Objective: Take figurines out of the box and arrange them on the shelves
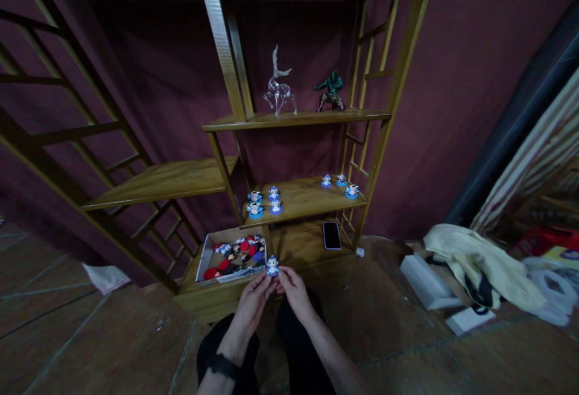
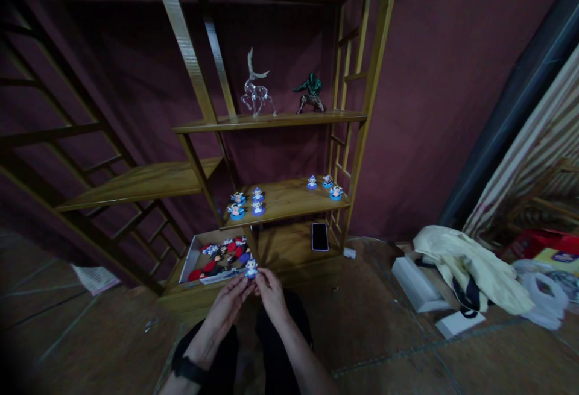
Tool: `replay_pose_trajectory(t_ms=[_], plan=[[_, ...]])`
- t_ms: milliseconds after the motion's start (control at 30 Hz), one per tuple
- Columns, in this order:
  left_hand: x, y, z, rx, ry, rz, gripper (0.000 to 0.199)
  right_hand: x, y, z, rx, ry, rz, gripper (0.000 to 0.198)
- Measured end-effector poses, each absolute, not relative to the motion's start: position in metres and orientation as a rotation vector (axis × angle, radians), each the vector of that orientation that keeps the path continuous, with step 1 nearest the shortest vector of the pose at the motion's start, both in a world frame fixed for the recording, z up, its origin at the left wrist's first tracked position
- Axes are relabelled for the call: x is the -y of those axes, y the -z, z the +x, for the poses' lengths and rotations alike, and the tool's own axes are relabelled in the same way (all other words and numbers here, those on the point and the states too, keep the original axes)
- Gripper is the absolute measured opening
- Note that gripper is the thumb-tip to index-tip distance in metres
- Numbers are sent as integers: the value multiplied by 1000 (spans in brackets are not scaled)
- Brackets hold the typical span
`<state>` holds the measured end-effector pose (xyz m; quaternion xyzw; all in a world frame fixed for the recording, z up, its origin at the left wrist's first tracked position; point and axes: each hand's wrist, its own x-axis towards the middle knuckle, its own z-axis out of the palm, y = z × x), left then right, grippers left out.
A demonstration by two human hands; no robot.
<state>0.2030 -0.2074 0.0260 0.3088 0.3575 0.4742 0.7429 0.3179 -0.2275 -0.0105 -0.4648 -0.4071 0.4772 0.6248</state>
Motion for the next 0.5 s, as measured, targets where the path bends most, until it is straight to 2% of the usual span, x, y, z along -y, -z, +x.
replay_pose_trajectory(t_ms=[300, 500], plan=[[219, -77, 219, -660, -1028, 495, 11, 244, -52, 338, 990, -927, -1095, 33], [226, -94, 215, -646, -995, 431, 14, 259, -72, 336, 1156, -691, -1165, 19]])
